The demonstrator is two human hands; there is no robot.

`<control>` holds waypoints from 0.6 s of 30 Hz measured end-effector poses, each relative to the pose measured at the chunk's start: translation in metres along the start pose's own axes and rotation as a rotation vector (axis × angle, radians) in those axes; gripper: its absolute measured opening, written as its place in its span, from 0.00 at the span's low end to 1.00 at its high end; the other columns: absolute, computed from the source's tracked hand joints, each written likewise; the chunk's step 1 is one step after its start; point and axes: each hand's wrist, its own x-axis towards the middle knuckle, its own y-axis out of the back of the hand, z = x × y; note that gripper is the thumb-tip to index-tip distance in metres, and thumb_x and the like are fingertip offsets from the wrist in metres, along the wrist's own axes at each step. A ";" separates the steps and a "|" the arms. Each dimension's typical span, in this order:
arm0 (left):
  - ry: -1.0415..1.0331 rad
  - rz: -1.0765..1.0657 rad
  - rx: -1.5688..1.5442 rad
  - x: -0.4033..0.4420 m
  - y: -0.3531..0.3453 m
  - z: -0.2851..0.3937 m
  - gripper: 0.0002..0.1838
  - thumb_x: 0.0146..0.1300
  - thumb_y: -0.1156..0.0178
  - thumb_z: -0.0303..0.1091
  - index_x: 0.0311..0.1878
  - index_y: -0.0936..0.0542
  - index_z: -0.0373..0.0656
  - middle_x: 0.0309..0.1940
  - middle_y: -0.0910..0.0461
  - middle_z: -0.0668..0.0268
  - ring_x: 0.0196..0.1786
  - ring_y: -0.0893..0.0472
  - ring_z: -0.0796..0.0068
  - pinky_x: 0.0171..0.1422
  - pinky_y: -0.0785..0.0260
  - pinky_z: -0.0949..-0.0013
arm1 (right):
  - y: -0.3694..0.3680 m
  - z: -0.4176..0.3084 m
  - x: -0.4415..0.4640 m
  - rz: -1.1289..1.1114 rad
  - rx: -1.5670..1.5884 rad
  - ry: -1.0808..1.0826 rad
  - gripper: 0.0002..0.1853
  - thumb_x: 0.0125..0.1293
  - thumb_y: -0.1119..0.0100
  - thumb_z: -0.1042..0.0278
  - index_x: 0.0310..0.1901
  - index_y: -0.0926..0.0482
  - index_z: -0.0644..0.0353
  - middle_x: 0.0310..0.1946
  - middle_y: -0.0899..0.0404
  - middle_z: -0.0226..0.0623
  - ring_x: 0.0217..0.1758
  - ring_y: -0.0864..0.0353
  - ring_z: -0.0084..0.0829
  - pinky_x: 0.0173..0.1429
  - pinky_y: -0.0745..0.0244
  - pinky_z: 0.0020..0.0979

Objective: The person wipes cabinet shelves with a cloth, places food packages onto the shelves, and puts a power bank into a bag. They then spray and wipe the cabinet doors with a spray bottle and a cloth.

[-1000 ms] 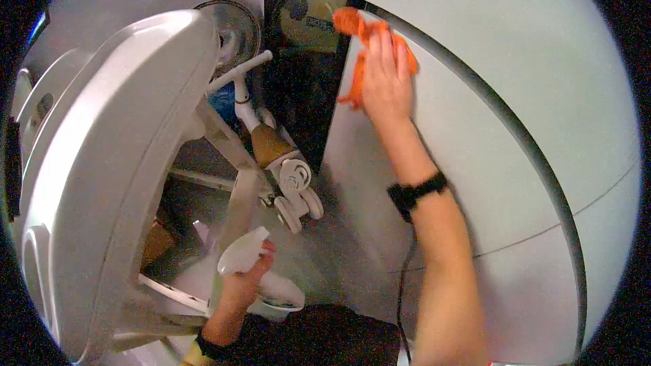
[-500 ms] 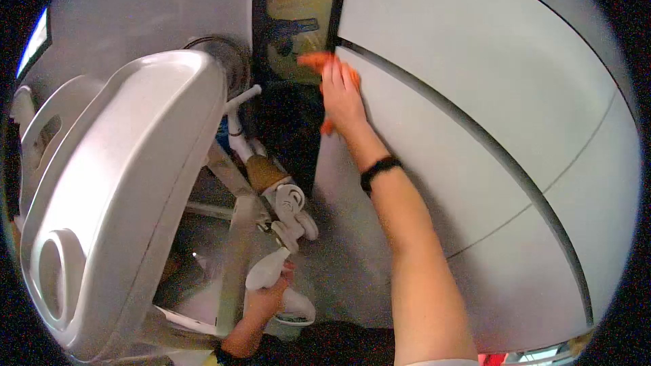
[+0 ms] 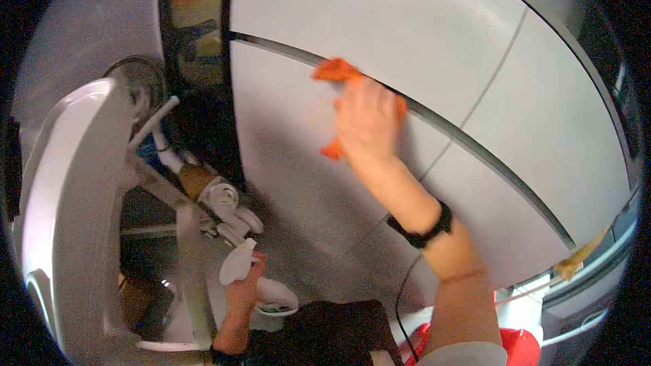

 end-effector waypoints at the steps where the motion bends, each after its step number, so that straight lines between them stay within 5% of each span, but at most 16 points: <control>1: 0.009 -0.025 -0.013 -0.001 -0.004 0.002 0.09 0.56 0.39 0.24 0.42 0.20 0.40 0.35 0.20 0.70 0.41 0.23 0.78 0.48 0.31 0.73 | 0.016 0.028 -0.025 -0.035 -0.007 -0.006 0.16 0.56 0.43 0.64 0.43 0.25 0.66 0.39 0.27 0.44 0.43 0.27 0.38 0.49 0.34 0.37; 4: 0.020 -0.058 0.049 -0.009 -0.017 0.010 0.09 0.56 0.39 0.24 0.42 0.20 0.41 0.36 0.21 0.70 0.42 0.24 0.79 0.48 0.32 0.72 | 0.057 0.099 -0.097 -0.151 0.229 -0.291 0.18 0.57 0.42 0.66 0.47 0.26 0.67 0.41 0.27 0.44 0.44 0.27 0.40 0.50 0.34 0.40; 6: 0.108 0.017 -0.216 -0.012 -0.022 0.005 0.10 0.56 0.39 0.25 0.43 0.21 0.42 0.37 0.20 0.70 0.42 0.24 0.79 0.49 0.32 0.71 | 0.056 0.125 -0.129 -0.058 0.382 -0.727 0.17 0.59 0.43 0.67 0.49 0.27 0.66 0.44 0.27 0.45 0.46 0.27 0.43 0.51 0.34 0.43; 10: 0.207 -0.012 -0.013 -0.013 -0.002 0.028 0.12 0.57 0.40 0.24 0.45 0.22 0.42 0.38 0.20 0.69 0.43 0.24 0.78 0.50 0.32 0.72 | 0.027 0.085 -0.125 0.037 0.269 -0.528 0.18 0.60 0.45 0.69 0.51 0.27 0.66 0.49 0.27 0.47 0.49 0.28 0.46 0.53 0.34 0.44; 12: 0.064 -0.026 -0.018 -0.016 0.000 0.032 0.12 0.57 0.41 0.23 0.45 0.22 0.42 0.39 0.20 0.70 0.43 0.24 0.79 0.49 0.32 0.74 | 0.002 0.029 -0.083 0.145 0.746 -0.291 0.19 0.59 0.45 0.70 0.53 0.27 0.65 0.55 0.29 0.47 0.58 0.30 0.45 0.60 0.35 0.44; 14: 0.103 0.029 0.028 -0.022 0.010 0.046 0.12 0.56 0.40 0.23 0.45 0.22 0.42 0.40 0.21 0.70 0.43 0.24 0.80 0.48 0.31 0.74 | -0.031 -0.026 -0.039 0.300 0.178 0.049 0.22 0.60 0.46 0.70 0.56 0.29 0.64 0.61 0.32 0.47 0.67 0.36 0.43 0.67 0.40 0.44; 18: 0.079 0.141 0.060 -0.029 0.040 0.060 0.13 0.55 0.40 0.21 0.45 0.22 0.42 0.40 0.21 0.67 0.44 0.24 0.79 0.47 0.31 0.72 | -0.080 -0.116 0.092 0.583 0.566 0.165 0.19 0.61 0.51 0.72 0.55 0.29 0.68 0.67 0.43 0.51 0.72 0.45 0.47 0.70 0.42 0.42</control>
